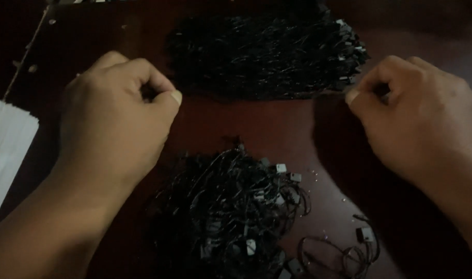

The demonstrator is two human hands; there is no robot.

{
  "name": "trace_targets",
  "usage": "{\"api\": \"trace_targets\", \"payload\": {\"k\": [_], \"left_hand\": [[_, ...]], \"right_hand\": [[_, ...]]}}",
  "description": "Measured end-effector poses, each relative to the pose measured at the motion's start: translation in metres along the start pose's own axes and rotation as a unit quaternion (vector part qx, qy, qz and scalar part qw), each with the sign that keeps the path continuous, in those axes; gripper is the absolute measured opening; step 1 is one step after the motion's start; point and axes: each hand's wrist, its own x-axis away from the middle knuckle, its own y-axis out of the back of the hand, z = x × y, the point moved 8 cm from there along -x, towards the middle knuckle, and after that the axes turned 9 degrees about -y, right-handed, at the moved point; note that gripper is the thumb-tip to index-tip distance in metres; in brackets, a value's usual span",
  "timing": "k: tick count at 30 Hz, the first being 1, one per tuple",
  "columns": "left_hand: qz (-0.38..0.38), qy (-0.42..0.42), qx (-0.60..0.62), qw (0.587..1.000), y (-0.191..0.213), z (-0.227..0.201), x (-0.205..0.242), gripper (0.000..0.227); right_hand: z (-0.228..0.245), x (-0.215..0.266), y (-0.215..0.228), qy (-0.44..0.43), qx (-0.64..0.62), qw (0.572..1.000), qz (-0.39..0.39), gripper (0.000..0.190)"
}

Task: The person is untangling and sorting thin black strings with attached plastic tags from a large pile on a wooden surface.

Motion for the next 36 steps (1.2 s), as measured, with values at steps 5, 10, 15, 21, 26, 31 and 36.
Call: {"api": "trace_targets", "payload": {"k": [5, 10, 15, 21, 26, 31, 36], "left_hand": [[-0.006, -0.022, -0.011, 1.000, -0.006, 0.003, -0.002, 0.013], [-0.017, -0.006, 0.019, 1.000, 0.007, -0.003, -0.002, 0.003], [-0.020, 0.039, 0.164, 0.985, 0.034, -0.022, 0.005, 0.020], [0.038, -0.097, 0.247, 0.964, 0.030, -0.076, 0.013, 0.016], [0.143, -0.017, 0.213, 0.967, 0.001, -0.076, 0.020, 0.015], [0.133, -0.027, 0.191, 0.972, 0.001, -0.076, 0.018, 0.015], [0.108, -0.028, 0.290, 0.951, 0.011, -0.076, 0.019, 0.019]], "right_hand": [[0.003, 0.003, 0.000, 0.046, -0.005, 0.999, -0.023, 0.023], [0.006, 0.003, 0.008, 0.016, -0.028, 0.999, 0.006, 0.028], [0.003, 0.031, 0.032, 0.013, -0.157, 0.986, -0.058, 0.011], [0.068, 0.089, 0.042, 0.379, -0.249, 0.891, 0.027, 0.018], [0.081, 0.098, 0.034, 0.443, -0.173, 0.879, 0.040, 0.018], [0.074, 0.090, 0.024, 0.389, -0.146, 0.908, 0.058, 0.006], [0.055, 0.069, 0.011, 0.187, -0.149, 0.959, 0.154, 0.015]]}}
